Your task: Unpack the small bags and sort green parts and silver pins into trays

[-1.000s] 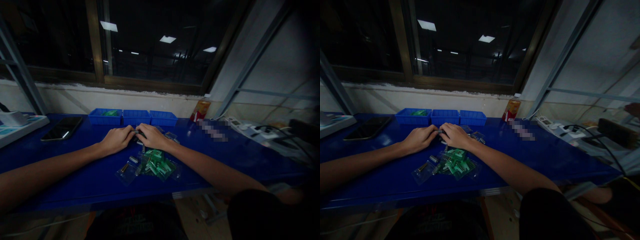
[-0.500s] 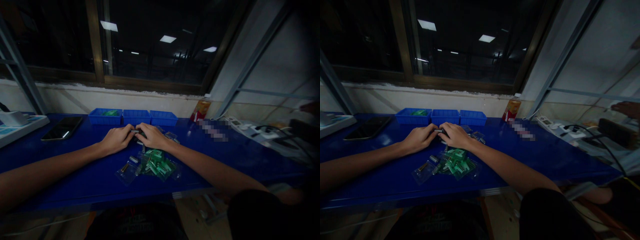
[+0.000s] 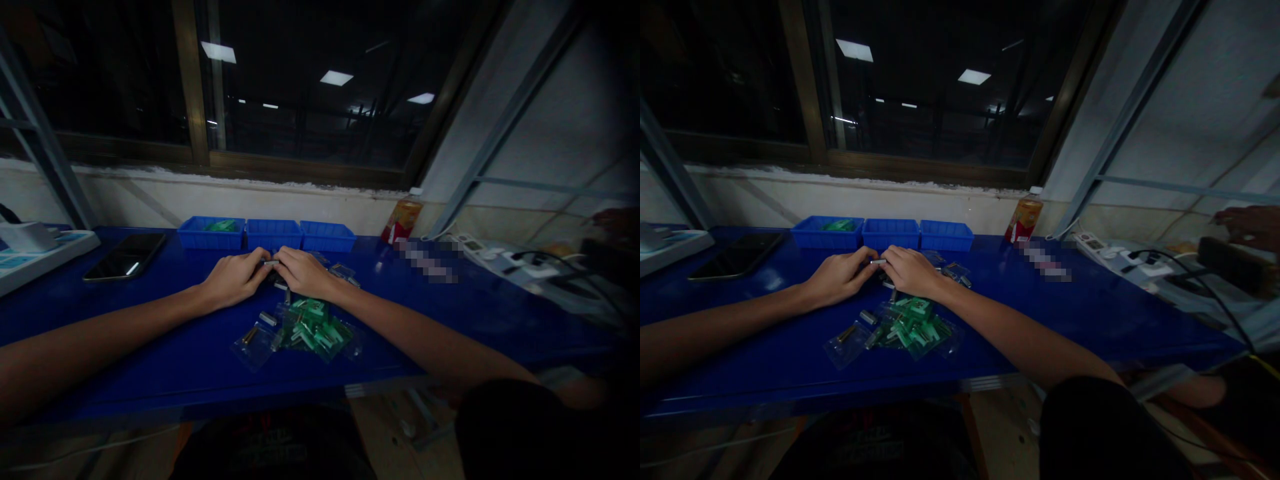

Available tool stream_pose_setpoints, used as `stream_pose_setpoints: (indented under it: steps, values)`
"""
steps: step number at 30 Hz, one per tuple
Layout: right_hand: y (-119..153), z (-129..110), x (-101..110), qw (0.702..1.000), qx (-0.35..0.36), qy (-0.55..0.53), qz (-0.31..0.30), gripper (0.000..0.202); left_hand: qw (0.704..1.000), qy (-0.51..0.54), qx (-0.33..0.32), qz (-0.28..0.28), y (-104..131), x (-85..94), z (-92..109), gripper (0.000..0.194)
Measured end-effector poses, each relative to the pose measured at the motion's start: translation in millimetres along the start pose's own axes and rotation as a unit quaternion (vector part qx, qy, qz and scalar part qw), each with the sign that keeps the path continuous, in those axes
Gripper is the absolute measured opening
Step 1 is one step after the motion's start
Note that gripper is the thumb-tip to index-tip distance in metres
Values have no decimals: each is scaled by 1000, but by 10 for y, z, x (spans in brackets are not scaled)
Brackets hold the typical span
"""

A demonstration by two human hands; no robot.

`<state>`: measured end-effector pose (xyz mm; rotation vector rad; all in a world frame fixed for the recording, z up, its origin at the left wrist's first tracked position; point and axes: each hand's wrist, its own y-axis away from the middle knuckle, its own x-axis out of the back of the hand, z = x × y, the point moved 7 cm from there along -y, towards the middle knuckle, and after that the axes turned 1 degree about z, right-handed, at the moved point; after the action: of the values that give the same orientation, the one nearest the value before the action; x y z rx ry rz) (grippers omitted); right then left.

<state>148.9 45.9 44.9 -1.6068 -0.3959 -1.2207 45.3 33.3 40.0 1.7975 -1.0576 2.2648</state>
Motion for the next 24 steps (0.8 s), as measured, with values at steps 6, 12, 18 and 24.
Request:
stream_pose_setpoints:
  steps: [6, 12, 18, 24]
  values:
    - [-3, 8, -1, 1000, -8, -1, 1, 17, 1000, -8, 0, 7, 3, 11, 0, 26]
    - [11, 11, 15, 999, -12, -34, 7, 18, 1000, -10, 8, -2, 5, -7, -9, 28]
    - [12, 5, 13, 1000, -2, -16, 5, 16, 1000, -17, 6, -9, 3, -9, -4, 31]
    - [0, -7, 0, 1000, 2, -1, -4, 14, 1000, -3, 9, -7, 2, -5, -6, 31]
